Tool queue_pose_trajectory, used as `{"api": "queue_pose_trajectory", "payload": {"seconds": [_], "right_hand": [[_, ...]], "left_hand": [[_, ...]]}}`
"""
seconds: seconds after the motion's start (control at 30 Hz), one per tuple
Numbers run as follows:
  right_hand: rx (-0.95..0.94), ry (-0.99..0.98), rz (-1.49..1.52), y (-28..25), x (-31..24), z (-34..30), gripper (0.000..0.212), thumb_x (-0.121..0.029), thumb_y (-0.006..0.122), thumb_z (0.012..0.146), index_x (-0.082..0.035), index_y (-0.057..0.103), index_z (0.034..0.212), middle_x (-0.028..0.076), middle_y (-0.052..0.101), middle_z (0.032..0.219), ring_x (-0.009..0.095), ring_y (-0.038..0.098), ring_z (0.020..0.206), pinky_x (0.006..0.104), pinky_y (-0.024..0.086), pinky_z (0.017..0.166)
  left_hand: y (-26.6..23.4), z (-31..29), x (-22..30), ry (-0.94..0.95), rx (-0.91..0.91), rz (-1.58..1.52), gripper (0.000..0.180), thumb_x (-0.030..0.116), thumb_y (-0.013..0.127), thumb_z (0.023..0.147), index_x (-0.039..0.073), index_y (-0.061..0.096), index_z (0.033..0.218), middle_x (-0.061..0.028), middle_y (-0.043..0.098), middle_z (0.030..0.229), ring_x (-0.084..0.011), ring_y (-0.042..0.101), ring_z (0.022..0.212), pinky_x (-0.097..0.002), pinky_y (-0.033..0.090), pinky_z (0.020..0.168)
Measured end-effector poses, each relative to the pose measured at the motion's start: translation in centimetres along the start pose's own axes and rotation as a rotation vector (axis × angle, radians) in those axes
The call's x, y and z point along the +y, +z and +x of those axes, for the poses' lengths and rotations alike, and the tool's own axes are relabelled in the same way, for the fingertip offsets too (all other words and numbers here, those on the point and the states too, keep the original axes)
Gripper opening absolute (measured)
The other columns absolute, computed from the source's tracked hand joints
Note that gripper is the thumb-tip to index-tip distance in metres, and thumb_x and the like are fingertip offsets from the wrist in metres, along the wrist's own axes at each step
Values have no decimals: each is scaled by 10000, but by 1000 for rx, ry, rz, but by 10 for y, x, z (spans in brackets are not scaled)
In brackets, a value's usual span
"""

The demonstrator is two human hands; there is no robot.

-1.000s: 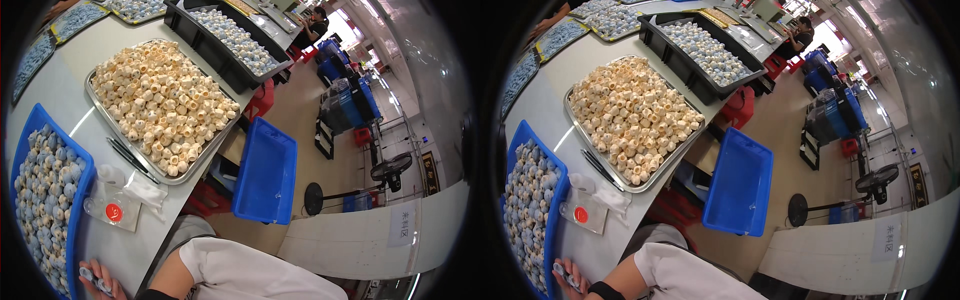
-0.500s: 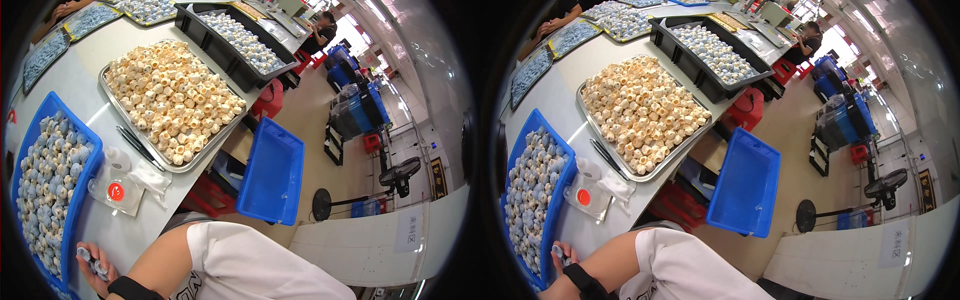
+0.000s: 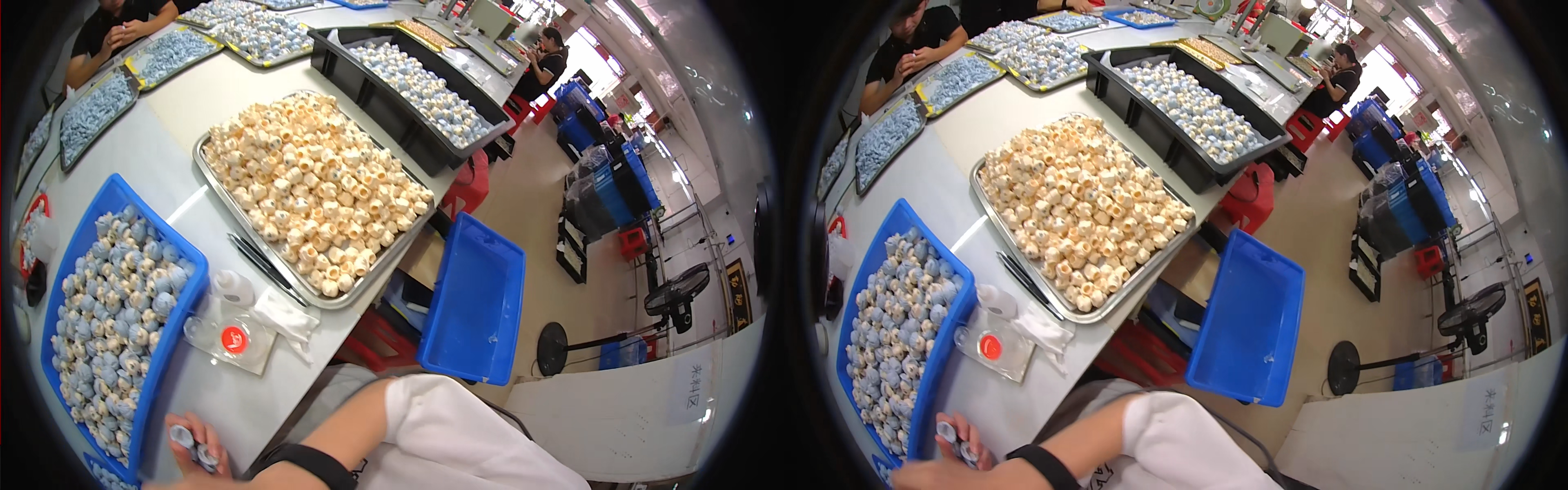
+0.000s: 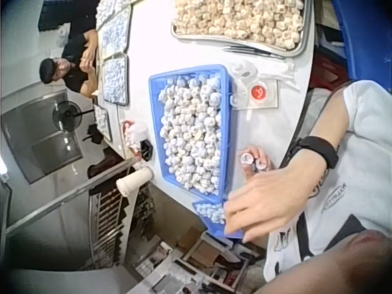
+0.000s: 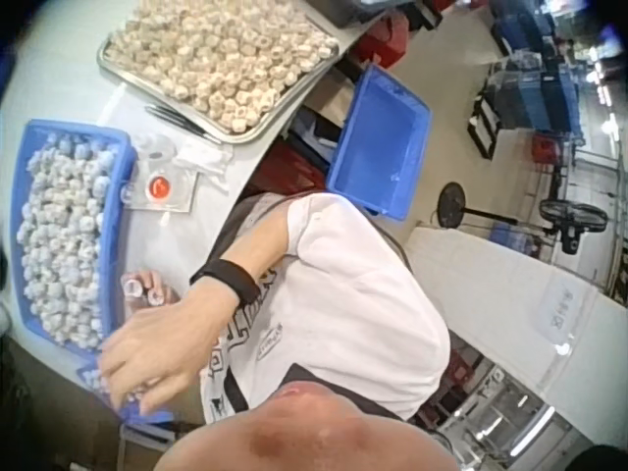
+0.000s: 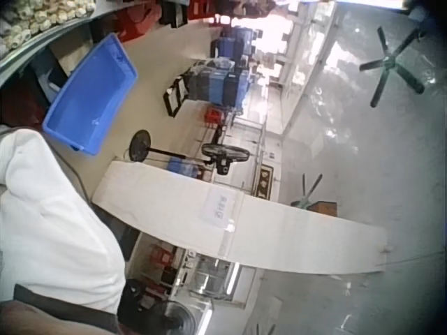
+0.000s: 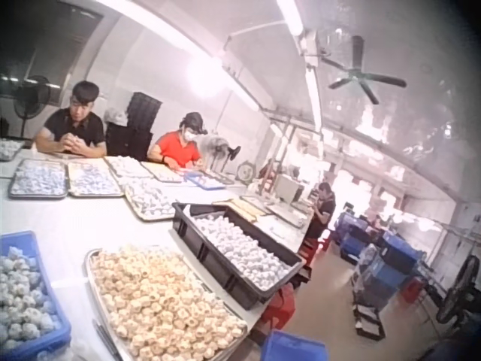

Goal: The person assembles small doll heads by applying glue to the neck openings and attaching hairpieces. They handle the components one at a time, using a small bottle for adhesive and tweezers for precise placement, while working at a table with trays of parts.

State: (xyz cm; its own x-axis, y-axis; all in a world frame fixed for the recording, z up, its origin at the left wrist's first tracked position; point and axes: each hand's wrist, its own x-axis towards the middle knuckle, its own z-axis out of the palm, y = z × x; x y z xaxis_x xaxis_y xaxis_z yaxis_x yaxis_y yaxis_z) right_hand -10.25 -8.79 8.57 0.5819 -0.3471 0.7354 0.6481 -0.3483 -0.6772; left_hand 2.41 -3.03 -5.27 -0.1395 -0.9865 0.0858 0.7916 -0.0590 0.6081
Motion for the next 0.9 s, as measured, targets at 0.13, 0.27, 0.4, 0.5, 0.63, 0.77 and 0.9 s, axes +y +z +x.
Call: {"api": "queue_pose_trajectory", "payload": {"seconds": [0.13,0.27,0.4,0.5,0.63,0.77,0.9], "right_hand": [[220,-30,-626,-13,23,-37,233,-198,619,734,-60,563,912,58,543,868,243,508,800,329,402,654],[154,68,-622,-30,21,-51,211,-158,597,757,-60,566,941,66,541,860,242,507,767,333,405,634],[192,81,-517,-32,28,-55,214,-165,602,770,-61,573,954,66,548,875,243,511,756,335,411,615],[193,44,-481,-33,33,-53,220,-180,602,789,-58,581,971,72,558,907,248,526,776,337,429,637],[180,10,-401,-42,36,-52,256,-168,615,798,-51,588,1024,95,565,956,260,543,800,343,449,673],[116,143,-365,-43,32,-56,302,-113,651,768,-43,590,1056,123,562,995,268,556,817,356,463,679],[-79,237,-530,-78,9,-74,382,-94,622,748,-12,555,1115,148,566,1082,291,585,904,342,490,743]], "left_hand": [[16,14,5,-80,-10,30,279,272,551,871,71,414,1009,-48,374,745,-125,412,529,-223,360,322],[30,12,8,-176,62,96,292,281,563,864,64,429,1006,-53,389,743,-124,415,524,-219,359,330],[40,6,7,-251,116,144,305,289,575,857,57,444,1003,-58,404,741,-123,419,518,-216,359,338],[42,0,8,-283,153,172,315,296,584,851,51,455,1001,-61,415,739,-122,421,514,-213,358,344],[46,-6,9,-285,189,214,328,305,596,844,44,470,997,-66,430,737,-121,425,508,-210,358,352],[49,-8,10,-238,239,241,342,314,609,837,36,484,994,-70,445,734,-120,428,503,-206,357,360],[52,-10,4,-89,364,268,356,323,621,830,29,499,991,-75,460,732,-119,432,497,-202,356,368]]}}
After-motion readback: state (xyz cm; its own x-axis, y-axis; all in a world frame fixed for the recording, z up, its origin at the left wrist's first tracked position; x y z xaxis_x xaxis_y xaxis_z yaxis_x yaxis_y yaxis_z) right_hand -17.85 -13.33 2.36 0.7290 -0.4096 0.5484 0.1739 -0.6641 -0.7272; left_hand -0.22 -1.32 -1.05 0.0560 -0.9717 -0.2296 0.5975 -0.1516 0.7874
